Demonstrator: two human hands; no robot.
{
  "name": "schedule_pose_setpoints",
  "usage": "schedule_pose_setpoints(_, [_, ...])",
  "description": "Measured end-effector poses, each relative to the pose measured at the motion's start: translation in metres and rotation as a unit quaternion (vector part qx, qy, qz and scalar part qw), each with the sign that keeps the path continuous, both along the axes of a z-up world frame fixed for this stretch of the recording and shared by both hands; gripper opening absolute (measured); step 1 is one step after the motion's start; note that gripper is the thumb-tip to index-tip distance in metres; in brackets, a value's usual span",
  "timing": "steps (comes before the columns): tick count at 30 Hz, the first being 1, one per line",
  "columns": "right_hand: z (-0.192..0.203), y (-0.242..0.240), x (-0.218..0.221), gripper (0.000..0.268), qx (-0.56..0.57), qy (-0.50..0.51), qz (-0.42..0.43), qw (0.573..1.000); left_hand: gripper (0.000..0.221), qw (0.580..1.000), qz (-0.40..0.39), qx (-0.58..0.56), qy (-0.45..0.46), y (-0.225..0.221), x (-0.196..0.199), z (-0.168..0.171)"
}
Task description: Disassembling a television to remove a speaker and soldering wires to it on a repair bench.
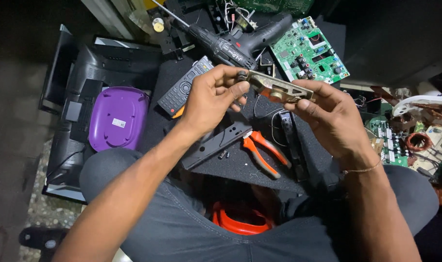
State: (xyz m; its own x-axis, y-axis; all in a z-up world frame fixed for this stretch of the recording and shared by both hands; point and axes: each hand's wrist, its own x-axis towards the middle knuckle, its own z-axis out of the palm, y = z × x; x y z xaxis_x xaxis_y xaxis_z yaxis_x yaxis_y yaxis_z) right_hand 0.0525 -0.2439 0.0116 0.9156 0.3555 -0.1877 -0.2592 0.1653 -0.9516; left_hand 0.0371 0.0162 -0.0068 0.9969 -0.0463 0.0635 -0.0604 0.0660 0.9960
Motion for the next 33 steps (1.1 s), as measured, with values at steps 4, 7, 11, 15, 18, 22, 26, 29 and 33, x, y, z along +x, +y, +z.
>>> schedule_pose_setpoints(4, [0.002, 0.001, 0.0, 0.041, -0.002, 0.016, -0.015, 1.0, 0.024, 1.0, 0.0, 0.012, -0.004, -0.001, 0.001, -0.003])
schedule_pose_setpoints(7, [0.005, 0.001, 0.0, 0.044, -0.009, 0.019, -0.011, 1.0, 0.024, 1.0, 0.002, 0.017, -0.002, 0.0, 0.001, -0.003])
schedule_pose_setpoints(11, [0.008, 0.003, -0.002, 0.049, 0.016, 0.006, 0.004, 1.0, 0.023, 1.0, 0.006, 0.017, 0.007, 0.001, 0.003, -0.005])
schedule_pose_setpoints(15, [0.013, 0.004, -0.003, 0.051, 0.017, 0.006, 0.017, 1.0, 0.027, 0.999, 0.005, 0.032, 0.01, 0.002, 0.004, -0.004])
schedule_pose_setpoints(18, [0.013, 0.004, -0.003, 0.054, 0.01, 0.011, 0.009, 1.0, 0.025, 0.999, 0.013, 0.021, 0.025, 0.001, 0.006, -0.006])
schedule_pose_setpoints(22, [0.007, 0.001, -0.003, 0.055, 0.029, -0.014, 0.027, 0.999, 0.026, 0.998, 0.019, 0.012, 0.054, 0.001, 0.008, -0.008])
schedule_pose_setpoints(26, [0.014, 0.004, -0.004, 0.058, 0.006, -0.034, 0.041, 0.999, 0.028, 0.996, 0.015, 0.029, 0.079, 0.002, 0.007, -0.001])
schedule_pose_setpoints(29, [0.018, 0.006, -0.006, 0.061, 0.003, -0.039, 0.044, 0.998, 0.031, 0.994, 0.015, 0.036, 0.1, 0.001, 0.007, 0.0])
schedule_pose_setpoints(33, [0.019, 0.006, -0.006, 0.06, 0.013, -0.035, 0.045, 0.998, 0.031, 0.994, 0.011, 0.038, 0.103, 0.001, 0.007, -0.001])
